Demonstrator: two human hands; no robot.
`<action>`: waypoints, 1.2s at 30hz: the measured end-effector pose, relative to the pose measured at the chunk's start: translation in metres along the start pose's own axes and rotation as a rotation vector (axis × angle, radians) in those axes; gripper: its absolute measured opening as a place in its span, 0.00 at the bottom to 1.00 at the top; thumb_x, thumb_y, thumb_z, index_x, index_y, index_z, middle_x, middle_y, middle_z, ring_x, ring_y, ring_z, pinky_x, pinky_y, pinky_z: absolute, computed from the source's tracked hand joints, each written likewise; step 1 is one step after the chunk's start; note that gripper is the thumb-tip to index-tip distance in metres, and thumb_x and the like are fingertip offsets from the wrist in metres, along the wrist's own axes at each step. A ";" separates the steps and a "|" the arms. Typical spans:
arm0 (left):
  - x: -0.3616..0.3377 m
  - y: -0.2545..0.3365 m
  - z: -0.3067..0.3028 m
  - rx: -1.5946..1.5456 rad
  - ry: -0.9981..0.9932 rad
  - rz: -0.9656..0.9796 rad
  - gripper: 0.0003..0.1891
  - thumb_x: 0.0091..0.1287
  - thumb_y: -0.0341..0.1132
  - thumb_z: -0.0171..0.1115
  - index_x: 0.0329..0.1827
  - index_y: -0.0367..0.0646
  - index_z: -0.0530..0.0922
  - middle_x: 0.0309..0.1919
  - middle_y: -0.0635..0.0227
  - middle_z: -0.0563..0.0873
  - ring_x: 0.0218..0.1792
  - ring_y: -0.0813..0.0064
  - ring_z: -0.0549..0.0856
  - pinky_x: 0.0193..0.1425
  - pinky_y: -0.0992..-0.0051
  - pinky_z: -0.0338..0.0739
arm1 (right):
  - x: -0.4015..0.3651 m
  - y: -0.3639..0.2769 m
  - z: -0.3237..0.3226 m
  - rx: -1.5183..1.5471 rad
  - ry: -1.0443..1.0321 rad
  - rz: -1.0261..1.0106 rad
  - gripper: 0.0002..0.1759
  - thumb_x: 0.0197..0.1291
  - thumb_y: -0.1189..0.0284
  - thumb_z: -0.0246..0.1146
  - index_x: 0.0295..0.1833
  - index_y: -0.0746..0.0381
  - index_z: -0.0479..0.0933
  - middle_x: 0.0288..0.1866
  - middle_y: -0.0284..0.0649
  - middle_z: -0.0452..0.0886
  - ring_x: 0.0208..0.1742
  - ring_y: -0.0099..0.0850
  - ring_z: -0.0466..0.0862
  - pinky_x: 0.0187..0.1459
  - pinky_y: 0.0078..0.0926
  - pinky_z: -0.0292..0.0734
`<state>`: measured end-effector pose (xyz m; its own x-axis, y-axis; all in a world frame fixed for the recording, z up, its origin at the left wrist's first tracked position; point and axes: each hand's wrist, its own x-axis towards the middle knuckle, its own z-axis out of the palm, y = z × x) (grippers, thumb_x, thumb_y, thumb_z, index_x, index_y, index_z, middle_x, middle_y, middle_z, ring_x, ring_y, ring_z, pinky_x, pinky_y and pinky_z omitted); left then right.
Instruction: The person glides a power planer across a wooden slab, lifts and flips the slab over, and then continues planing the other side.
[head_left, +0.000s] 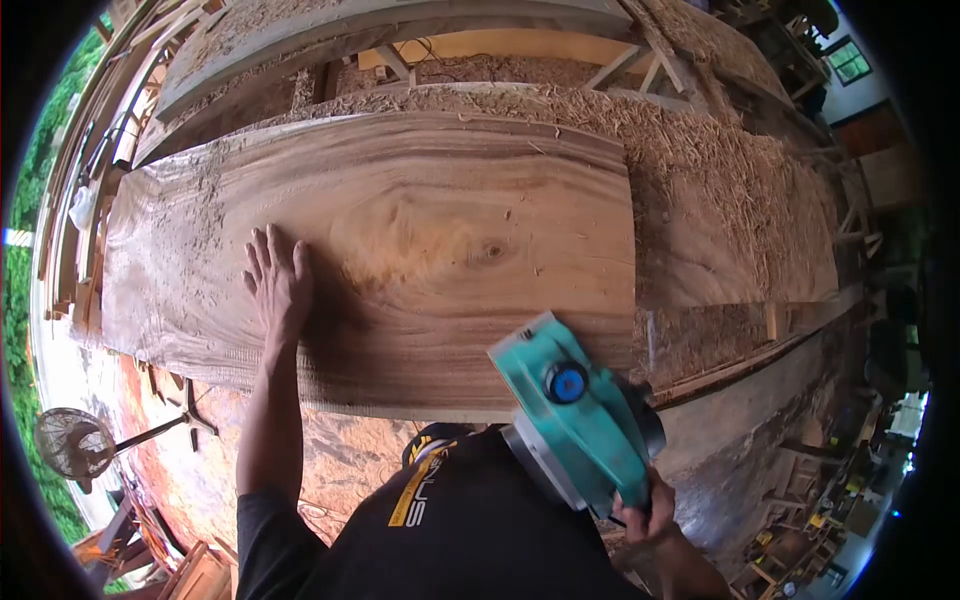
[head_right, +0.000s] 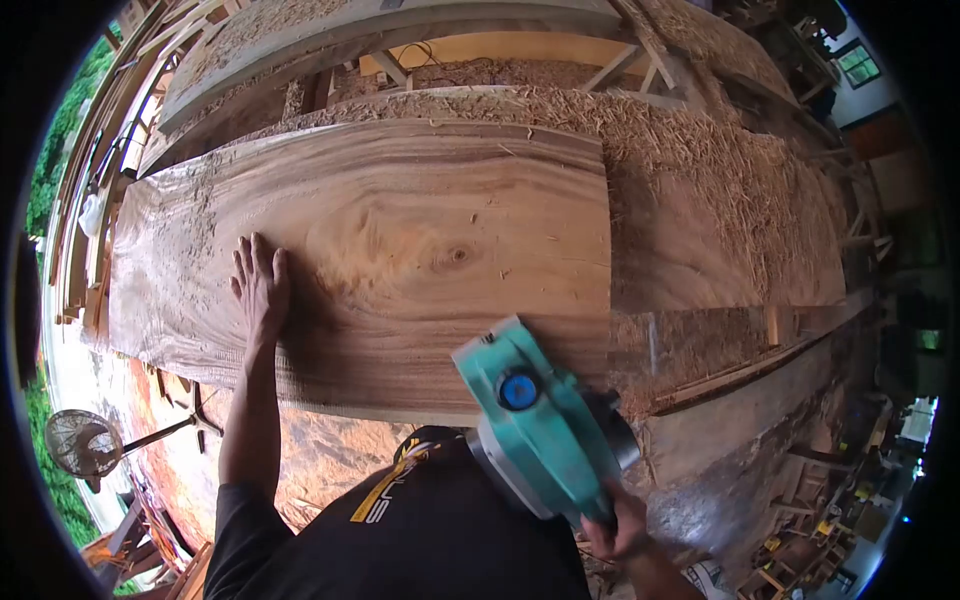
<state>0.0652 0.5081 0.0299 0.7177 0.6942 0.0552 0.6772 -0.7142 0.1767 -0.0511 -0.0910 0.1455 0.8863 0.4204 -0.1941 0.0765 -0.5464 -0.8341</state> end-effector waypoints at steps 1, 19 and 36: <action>-0.001 0.006 -0.002 0.013 -0.016 -0.005 0.38 0.80 0.58 0.44 0.85 0.45 0.55 0.85 0.54 0.54 0.85 0.51 0.49 0.84 0.44 0.43 | 0.004 0.000 0.000 0.019 -0.014 -0.008 0.32 0.61 0.71 0.65 0.67 0.80 0.70 0.46 0.58 0.86 0.43 0.49 0.90 0.47 0.37 0.85; -0.007 0.034 -0.008 0.003 0.055 0.075 0.38 0.78 0.62 0.46 0.84 0.49 0.59 0.84 0.58 0.57 0.84 0.54 0.54 0.84 0.46 0.46 | 0.442 -0.143 0.119 0.256 0.061 -0.519 0.29 0.72 0.56 0.61 0.71 0.60 0.72 0.41 0.48 0.83 0.41 0.42 0.83 0.44 0.37 0.80; 0.000 0.040 0.004 0.071 -0.045 0.067 0.37 0.80 0.58 0.42 0.85 0.46 0.54 0.85 0.55 0.53 0.84 0.47 0.49 0.84 0.43 0.43 | 0.025 -0.010 -0.007 0.052 0.035 0.053 0.33 0.60 0.70 0.66 0.67 0.79 0.71 0.49 0.61 0.85 0.43 0.51 0.89 0.46 0.39 0.85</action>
<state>0.0925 0.4790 0.0331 0.7670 0.6413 0.0200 0.6364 -0.7644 0.1036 -0.0265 -0.0801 0.1522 0.9040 0.3660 -0.2212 0.0061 -0.5283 -0.8490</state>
